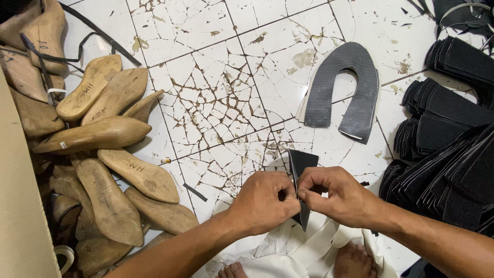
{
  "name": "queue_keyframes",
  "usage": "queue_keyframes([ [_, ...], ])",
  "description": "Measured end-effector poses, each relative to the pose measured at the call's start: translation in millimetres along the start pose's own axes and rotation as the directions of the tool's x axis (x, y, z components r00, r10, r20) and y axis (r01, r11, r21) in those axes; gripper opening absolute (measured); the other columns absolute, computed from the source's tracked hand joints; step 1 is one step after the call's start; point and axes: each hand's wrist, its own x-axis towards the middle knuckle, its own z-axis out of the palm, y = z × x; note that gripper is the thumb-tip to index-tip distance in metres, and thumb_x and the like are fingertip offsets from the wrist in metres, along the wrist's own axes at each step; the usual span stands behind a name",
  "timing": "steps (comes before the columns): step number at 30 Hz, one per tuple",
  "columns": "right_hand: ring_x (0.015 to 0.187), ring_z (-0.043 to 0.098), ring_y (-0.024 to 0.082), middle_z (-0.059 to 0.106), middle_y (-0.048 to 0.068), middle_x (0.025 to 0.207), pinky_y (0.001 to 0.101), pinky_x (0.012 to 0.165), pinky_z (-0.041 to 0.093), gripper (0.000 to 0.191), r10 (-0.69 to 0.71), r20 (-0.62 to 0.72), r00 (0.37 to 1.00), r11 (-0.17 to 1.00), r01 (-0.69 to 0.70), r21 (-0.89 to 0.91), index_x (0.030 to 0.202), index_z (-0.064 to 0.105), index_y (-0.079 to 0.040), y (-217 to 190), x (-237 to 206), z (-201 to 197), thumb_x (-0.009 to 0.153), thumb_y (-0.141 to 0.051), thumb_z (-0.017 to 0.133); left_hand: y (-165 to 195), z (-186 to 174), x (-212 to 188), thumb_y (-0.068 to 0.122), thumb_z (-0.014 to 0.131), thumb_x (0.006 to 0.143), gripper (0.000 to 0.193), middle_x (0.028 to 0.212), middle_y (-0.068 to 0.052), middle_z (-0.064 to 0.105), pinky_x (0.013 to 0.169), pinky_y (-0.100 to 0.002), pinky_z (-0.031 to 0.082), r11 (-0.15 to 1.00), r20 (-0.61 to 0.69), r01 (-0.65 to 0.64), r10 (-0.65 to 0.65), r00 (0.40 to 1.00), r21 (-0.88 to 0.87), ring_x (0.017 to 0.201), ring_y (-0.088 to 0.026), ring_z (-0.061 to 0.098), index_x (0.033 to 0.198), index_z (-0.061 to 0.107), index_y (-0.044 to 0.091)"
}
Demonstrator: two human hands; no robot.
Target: The person assembles shoe components by hand, peeling backing from adhesive strips and attaching them to black foam pieces. They handle multiple U-shaped and curved foam parts, aligning and pressing them together to form a layered structure.
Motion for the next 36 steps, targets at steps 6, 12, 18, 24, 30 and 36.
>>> queue_keyframes([
  [6, 0.07, 0.056, 0.009, 0.065, 0.002, 0.076, 0.027, 0.061, 0.048, 0.014, 0.029, -0.028, 0.999, 0.995, -0.027, 0.091, 0.08, 0.068, 0.0, 4, -3, 2, 0.085, -0.012, 0.063, -3, -5, 1, 0.016, 0.066, 0.075, 0.017, 0.068, -0.006, 0.064, 0.057, -0.033, 0.048, 0.998, 0.016, -0.045, 0.046, 0.999, -0.046, 0.06, -0.016, 0.058, 0.068, 0.064, 0.001],
  [12, 0.076, 0.064, 0.011, 0.072, 0.005, 0.083, 0.0284, 0.07, 0.057, 0.02, 0.105, -0.032, 0.994, 0.95, -0.091, 0.3, 0.091, 0.076, 0.004, 4, -4, 6, 0.089, -0.014, 0.068, -7, -13, 2, 0.018, 0.065, 0.079, 0.022, 0.069, -0.006, 0.061, 0.06, -0.033, 0.049, 0.991, 0.057, -0.134, 0.135, 0.989, -0.022, 0.065, -0.016, 0.057, 0.067, 0.06, 0.001],
  [18, 0.074, 0.061, 0.009, 0.071, 0.003, 0.082, 0.0269, 0.065, 0.053, 0.019, 0.048, -0.082, 0.996, 0.979, -0.03, 0.203, 0.088, 0.075, 0.003, 2, -6, 9, 0.089, -0.014, 0.066, -4, -9, 2, 0.017, 0.066, 0.077, 0.02, 0.07, -0.006, 0.062, 0.059, -0.033, 0.049, 0.994, 0.01, -0.111, 0.112, 0.994, -0.021, 0.062, -0.017, 0.058, 0.067, 0.06, 0.001],
  [24, 0.07, 0.054, 0.007, 0.066, 0.001, 0.076, 0.0246, 0.06, 0.046, 0.014, 0.018, -0.115, 0.993, 0.991, -0.003, 0.133, 0.085, 0.07, 0.001, 7, -4, 13, 0.087, -0.011, 0.064, -4, -8, 2, 0.015, 0.065, 0.075, 0.018, 0.067, -0.005, 0.062, 0.056, -0.033, 0.048, 0.999, 0.038, -0.035, 0.036, 0.999, -0.02, 0.06, -0.016, 0.057, 0.067, 0.06, 0.0],
  [30, 0.073, 0.056, 0.01, 0.066, 0.004, 0.082, 0.028, 0.065, 0.049, 0.016, 0.083, -0.081, 0.993, 0.94, -0.051, 0.336, 0.088, 0.07, 0.005, 18, -3, 7, 0.09, -0.01, 0.066, -18, -12, 6, 0.014, 0.068, 0.078, 0.013, 0.072, -0.006, 0.066, 0.061, -0.028, 0.051, 0.988, 0.063, -0.126, 0.132, 0.989, -0.085, 0.065, -0.011, 0.061, 0.076, 0.069, 0.001],
  [36, 0.094, 0.069, 0.011, 0.073, 0.001, 0.1, 0.0285, 0.087, 0.057, 0.032, 0.224, 0.05, 0.973, 0.922, -0.228, 0.314, 0.113, 0.067, -0.01, 26, 9, -6, 0.081, -0.008, 0.067, -36, -36, 17, 0.012, 0.062, 0.092, 0.016, 0.085, -0.007, 0.072, 0.078, -0.035, 0.061, 0.749, 0.241, 0.077, 0.113, 0.964, -0.658, 0.079, -0.017, 0.071, 0.088, 0.068, -0.002],
])
